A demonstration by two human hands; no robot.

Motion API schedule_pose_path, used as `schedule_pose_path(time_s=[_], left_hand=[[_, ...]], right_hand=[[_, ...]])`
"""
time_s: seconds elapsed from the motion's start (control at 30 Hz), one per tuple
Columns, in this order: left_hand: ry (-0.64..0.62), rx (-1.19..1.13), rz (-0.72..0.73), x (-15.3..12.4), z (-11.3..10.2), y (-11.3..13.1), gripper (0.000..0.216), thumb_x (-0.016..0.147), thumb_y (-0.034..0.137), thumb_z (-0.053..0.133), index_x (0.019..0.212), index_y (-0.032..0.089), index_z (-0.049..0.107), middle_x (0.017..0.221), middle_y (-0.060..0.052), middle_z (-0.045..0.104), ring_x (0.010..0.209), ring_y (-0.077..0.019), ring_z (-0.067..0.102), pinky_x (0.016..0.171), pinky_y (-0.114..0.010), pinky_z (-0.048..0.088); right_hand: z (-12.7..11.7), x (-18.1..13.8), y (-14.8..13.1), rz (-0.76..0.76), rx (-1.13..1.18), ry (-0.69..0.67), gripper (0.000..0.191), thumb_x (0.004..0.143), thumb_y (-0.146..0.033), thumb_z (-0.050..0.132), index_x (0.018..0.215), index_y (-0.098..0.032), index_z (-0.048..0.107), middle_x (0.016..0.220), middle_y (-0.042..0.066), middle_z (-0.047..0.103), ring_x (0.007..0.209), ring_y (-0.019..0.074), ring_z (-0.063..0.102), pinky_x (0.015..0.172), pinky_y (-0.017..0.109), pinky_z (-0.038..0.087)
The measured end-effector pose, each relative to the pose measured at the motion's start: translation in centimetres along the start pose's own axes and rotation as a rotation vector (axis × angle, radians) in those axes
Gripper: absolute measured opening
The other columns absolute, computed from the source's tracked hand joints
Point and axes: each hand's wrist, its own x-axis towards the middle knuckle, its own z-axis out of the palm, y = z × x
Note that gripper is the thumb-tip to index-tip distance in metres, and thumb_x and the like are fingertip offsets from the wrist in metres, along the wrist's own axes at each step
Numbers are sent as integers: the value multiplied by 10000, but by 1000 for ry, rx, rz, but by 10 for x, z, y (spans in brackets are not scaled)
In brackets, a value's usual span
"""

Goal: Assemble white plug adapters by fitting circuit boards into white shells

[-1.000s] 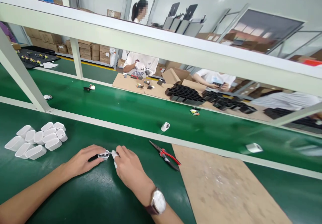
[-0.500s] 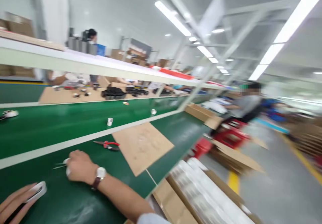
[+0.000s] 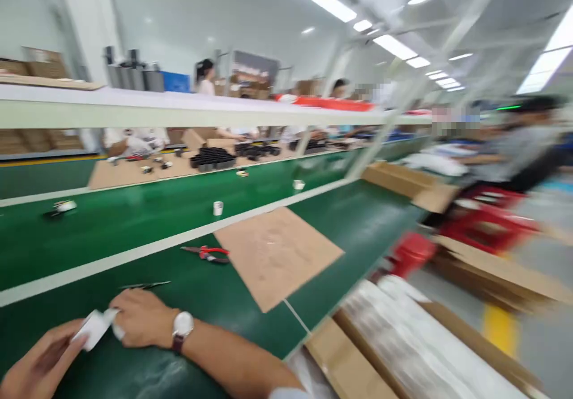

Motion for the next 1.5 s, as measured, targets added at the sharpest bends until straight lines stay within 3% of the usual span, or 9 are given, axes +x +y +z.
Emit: schedule_pose_path(time_s=[0.07, 0.17, 0.43, 0.57, 0.7, 0.83, 1.07, 1.37, 1.5], left_hand=[[50, -151, -175, -23, -29, 14, 428, 759, 508, 908, 1010, 179, 798, 1076, -88, 788, 983, -298, 759, 826, -367, 680], [102, -522, -340, -31, -38, 27, 361, 759, 359, 941, 996, 126, 800, 1085, -103, 783, 1033, -255, 752, 940, -331, 656], [157, -662, -382, -22, -36, 21, 163, 886, 155, 811, 1030, 83, 781, 1128, -148, 769, 1010, -231, 767, 925, -300, 658], [73, -365, -274, -24, -36, 23, 216, 974, 307, 715, 1085, 123, 742, 1149, -138, 767, 1026, -221, 766, 963, -343, 638], [-24, 143, -80, -2, -34, 30, 309, 955, 439, 693, 1016, 137, 719, 943, -110, 776, 837, -222, 763, 785, -357, 649], [82, 416, 40, 60, -45, 47, 207, 827, 335, 827, 928, 181, 735, 1003, -68, 756, 826, -197, 722, 818, -341, 607], [220, 856, 4, 157, -77, 55, 248, 1012, 330, 685, 1189, 156, 679, 1237, -98, 686, 1074, -239, 687, 940, -454, 597], [236, 1210, -91, 160, -127, 52, 420, 1003, 339, 695, 1381, 181, 601, 1458, -131, 577, 1284, -320, 605, 1064, -564, 532], [188, 1239, -97, 161, -140, 67, 361, 1014, 349, 682, 1323, 169, 632, 1366, -120, 634, 1184, -283, 659, 1000, -514, 577]], right_hand=[[1, -1, -5, 1, 72, 46, 120, 976, -205, 625, 1056, -131, 676, 1200, 115, 684, 1068, 237, 608, 981, 358, 524], [5, 0, -7, -23, 160, 119, 185, 989, -112, 539, 1127, -145, 658, 1193, 125, 677, 1100, 261, 585, 979, 398, 530], [7, -4, -13, -30, 183, 152, 266, 921, -36, 561, 1154, -124, 652, 1213, 140, 654, 1126, 289, 572, 983, 438, 541], [6, -3, -13, -24, 179, 135, 280, 879, -25, 579, 1126, -125, 663, 1210, 140, 652, 1143, 302, 571, 1005, 457, 538], [10, -4, -12, -25, 216, 148, 336, 792, -1, 605, 1089, -144, 671, 1219, 137, 646, 1147, 310, 566, 1015, 479, 535], [19, -5, -8, -44, 261, 208, 437, 745, 44, 562, 1132, -133, 662, 1219, 138, 634, 1135, 304, 561, 1015, 491, 534], [25, -9, -7, -18, 273, 235, 387, 765, 65, 525, 1030, -170, 680, 1246, 110, 653, 1154, 286, 590, 1058, 464, 518], [39, -5, -3, 107, 156, 316, 326, 797, -63, 584, 1081, -179, 694, 1397, 123, 621, 1323, 337, 518, 1147, 507, 412], [44, 2, 8, 253, 21, 426, 354, 830, -39, 538, 1121, -173, 688, 1239, 136, 676, 1156, 321, 582, 1011, 491, 473]])
